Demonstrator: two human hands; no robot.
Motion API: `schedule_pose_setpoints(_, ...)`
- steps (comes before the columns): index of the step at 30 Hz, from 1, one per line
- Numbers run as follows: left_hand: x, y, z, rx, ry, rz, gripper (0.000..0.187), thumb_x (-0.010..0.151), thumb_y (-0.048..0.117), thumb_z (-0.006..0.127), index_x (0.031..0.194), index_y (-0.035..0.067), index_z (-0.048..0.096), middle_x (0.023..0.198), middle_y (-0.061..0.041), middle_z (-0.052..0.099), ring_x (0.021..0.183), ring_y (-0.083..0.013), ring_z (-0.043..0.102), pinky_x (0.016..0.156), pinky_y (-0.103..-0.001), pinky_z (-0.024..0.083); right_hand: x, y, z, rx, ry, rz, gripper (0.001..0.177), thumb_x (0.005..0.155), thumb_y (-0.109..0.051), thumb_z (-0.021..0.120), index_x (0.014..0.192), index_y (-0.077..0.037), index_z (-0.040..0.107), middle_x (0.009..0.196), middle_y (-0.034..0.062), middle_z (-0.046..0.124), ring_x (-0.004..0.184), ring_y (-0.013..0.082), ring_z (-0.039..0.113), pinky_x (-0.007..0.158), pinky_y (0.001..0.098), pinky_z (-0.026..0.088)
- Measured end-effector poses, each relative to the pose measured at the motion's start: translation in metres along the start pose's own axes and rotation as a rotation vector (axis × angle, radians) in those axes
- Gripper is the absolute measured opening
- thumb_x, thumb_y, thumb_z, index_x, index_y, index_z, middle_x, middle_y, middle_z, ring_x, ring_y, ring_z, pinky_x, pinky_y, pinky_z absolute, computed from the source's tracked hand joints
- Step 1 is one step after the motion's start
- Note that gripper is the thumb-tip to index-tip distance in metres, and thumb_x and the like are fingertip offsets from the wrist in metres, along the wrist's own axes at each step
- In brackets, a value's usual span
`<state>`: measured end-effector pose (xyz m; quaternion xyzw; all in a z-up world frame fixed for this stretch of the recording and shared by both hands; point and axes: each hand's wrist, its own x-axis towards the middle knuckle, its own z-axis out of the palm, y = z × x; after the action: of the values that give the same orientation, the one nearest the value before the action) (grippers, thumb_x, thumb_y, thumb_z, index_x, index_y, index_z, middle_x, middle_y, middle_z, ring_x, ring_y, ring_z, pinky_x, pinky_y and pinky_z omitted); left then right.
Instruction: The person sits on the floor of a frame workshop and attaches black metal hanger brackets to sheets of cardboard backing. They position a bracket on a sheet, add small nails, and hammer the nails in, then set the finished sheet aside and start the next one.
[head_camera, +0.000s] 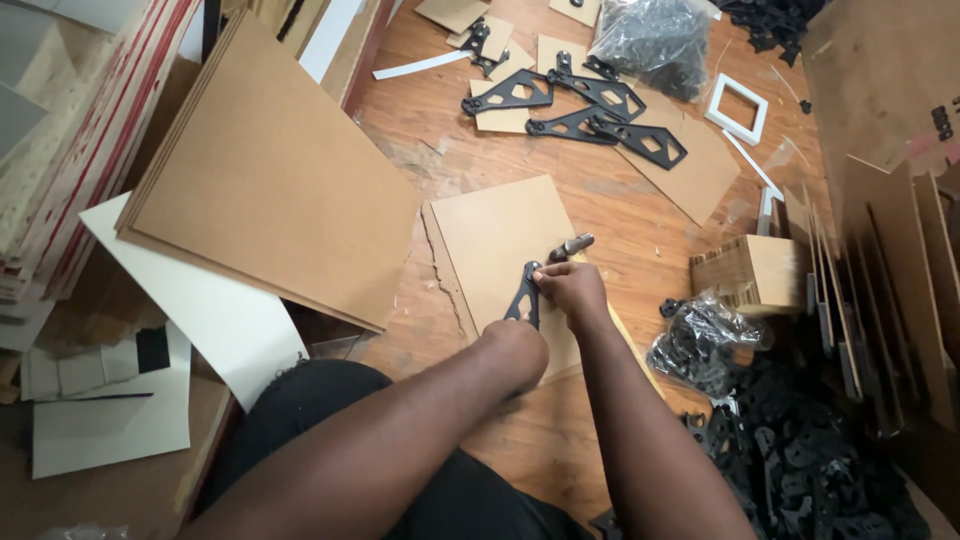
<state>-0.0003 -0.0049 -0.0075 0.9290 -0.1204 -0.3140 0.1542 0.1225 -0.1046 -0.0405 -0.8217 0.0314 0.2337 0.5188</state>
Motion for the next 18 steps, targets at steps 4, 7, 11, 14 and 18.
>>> schedule_pose_setpoints(4, -0.009, 0.005, -0.005, -0.047, -0.014, 0.005, 0.045, 0.092, 0.036, 0.076, 0.127, 0.007, 0.072, 0.148, -0.024, 0.051, 0.137, -0.0385, 0.051, 0.109, -0.042, 0.045, -0.006, -0.016, 0.007, -0.066, 0.067, 0.037, 0.018, 0.082, -0.008, 0.084, 0.091, 0.005, 0.076, 0.07, 0.0054, 0.068, 0.056, 0.0114, 0.058, 0.053, 0.0283, 0.046)
schedule_pose_setpoints(7, -0.012, 0.008, -0.006, -0.073, -0.031, -0.026, 0.048, 0.092, 0.038, 0.074, 0.129, 0.007, 0.072, 0.148, -0.019, 0.057, 0.141, -0.0365, 0.05, 0.115, -0.044, 0.042, -0.003, -0.011, 0.011, -0.085, 0.091, 0.048, 0.016, 0.082, -0.007, 0.083, 0.089, 0.005, 0.075, 0.07, 0.0062, 0.069, 0.054, 0.0125, 0.059, 0.051, 0.029, 0.047)
schedule_pose_setpoints(11, -0.005, 0.009, -0.005, -0.047, -0.088, -0.023, 0.054, 0.093, 0.041, 0.073, 0.135, 0.008, 0.067, 0.153, -0.018, 0.051, 0.149, -0.0367, 0.039, 0.12, -0.047, 0.033, -0.004, -0.007, 0.014, -0.082, 0.051, -0.008, 0.011, 0.085, -0.005, 0.078, 0.089, 0.004, 0.075, 0.07, 0.0079, 0.07, 0.053, 0.014, 0.06, 0.049, 0.03, 0.048)
schedule_pose_setpoints(14, -0.007, 0.011, -0.007, -0.057, -0.131, -0.058, 0.059, 0.092, 0.043, 0.074, 0.139, 0.009, 0.064, 0.157, -0.018, 0.047, 0.149, -0.0364, 0.04, 0.119, -0.047, 0.036, -0.008, -0.012, 0.015, -0.143, 0.066, 0.003, 0.009, 0.084, -0.006, 0.078, 0.087, 0.002, 0.075, 0.07, 0.0088, 0.07, 0.054, 0.0151, 0.061, 0.05, 0.031, 0.049)
schedule_pose_setpoints(18, -0.003, 0.011, -0.006, -0.049, -0.137, -0.088, 0.064, 0.092, 0.045, 0.075, 0.143, 0.009, 0.06, 0.161, -0.02, 0.039, 0.15, -0.0384, 0.037, 0.118, -0.047, 0.037, -0.009, -0.038, 0.015, -0.378, 0.089, 0.058, 0.014, 0.083, -0.011, 0.081, 0.084, 0.001, 0.076, 0.069, 0.0105, 0.069, 0.055, 0.0179, 0.063, 0.052, 0.0338, 0.049)
